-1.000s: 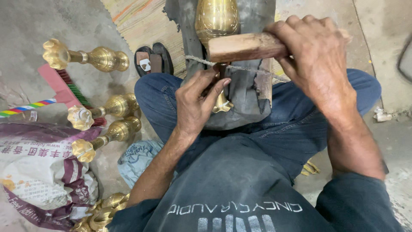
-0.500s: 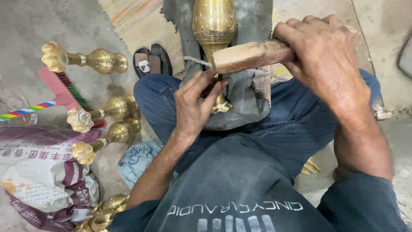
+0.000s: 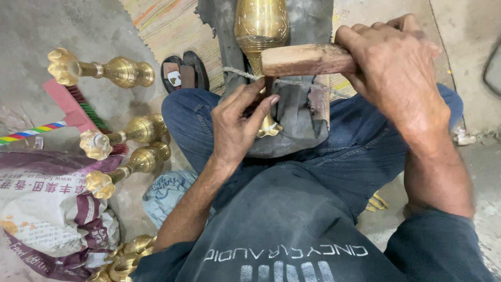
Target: The person sits on the floor with a brass vase held against a sandbag on their lap and hammers a chisel against the vase's surface using a wooden mallet, working the metal around the neck and body. Finished brass vases and parts lie on the floor beside them.
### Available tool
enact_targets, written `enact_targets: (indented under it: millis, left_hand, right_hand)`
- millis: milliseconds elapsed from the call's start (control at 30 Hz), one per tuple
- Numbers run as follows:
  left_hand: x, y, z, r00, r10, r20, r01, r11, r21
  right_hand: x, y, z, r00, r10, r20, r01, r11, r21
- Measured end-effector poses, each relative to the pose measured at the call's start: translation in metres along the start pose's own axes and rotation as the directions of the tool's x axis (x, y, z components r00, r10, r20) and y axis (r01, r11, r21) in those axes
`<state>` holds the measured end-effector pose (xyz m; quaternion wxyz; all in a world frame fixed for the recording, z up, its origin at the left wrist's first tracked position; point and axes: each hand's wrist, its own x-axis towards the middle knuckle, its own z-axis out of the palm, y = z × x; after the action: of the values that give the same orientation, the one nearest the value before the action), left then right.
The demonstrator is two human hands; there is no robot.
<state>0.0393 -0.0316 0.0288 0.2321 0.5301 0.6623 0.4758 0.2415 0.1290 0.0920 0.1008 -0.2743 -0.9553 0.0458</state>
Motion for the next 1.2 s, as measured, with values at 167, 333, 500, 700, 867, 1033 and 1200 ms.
enact_targets:
  millis: [167,333,500,700,867,1033,1200]
  left_hand:
    - [-0.001,0.0,-0.002,0.999,-0.03,0.037,0.03,1.0,0.001]
    - [-0.003,-0.002,-0.001,1.0,0.003,0.015,-0.004,0.999,0.033]
    - [-0.003,-0.005,-0.001,0.999,0.016,0.041,-0.016,1.0,-0.003]
    - [-0.002,-0.005,-0.001,0.998,-0.039,0.05,0.037,0.999,0.035]
    - [-0.004,-0.006,0.0,1.0,0.005,0.018,-0.005,1.0,-0.031]
    - [-0.003,-0.005,-0.002,0.999,-0.016,0.049,0.016,1.0,0.008]
    - [-0.002,-0.004,-0.002,0.999,0.029,0.022,-0.03,0.998,0.06]
  right_hand:
    - [0.0,0.004,0.0,0.986,0.156,0.053,-0.165,0.944,0.286]
    - [0.002,0.001,0.003,0.993,0.12,0.017,-0.121,0.977,0.178]
    - [0.005,-0.003,0.004,0.997,-0.03,-0.075,0.039,0.992,0.12]
    - [0.004,0.0,0.001,0.998,0.066,0.002,-0.065,0.977,0.202]
    - [0.004,-0.004,0.002,0.985,0.156,0.078,-0.174,0.918,0.356]
    - [0.007,-0.008,-0.003,0.994,0.105,0.022,-0.107,0.969,0.222]
    - [0.008,-0.008,-0.006,0.999,-0.03,-0.044,0.029,0.999,-0.029]
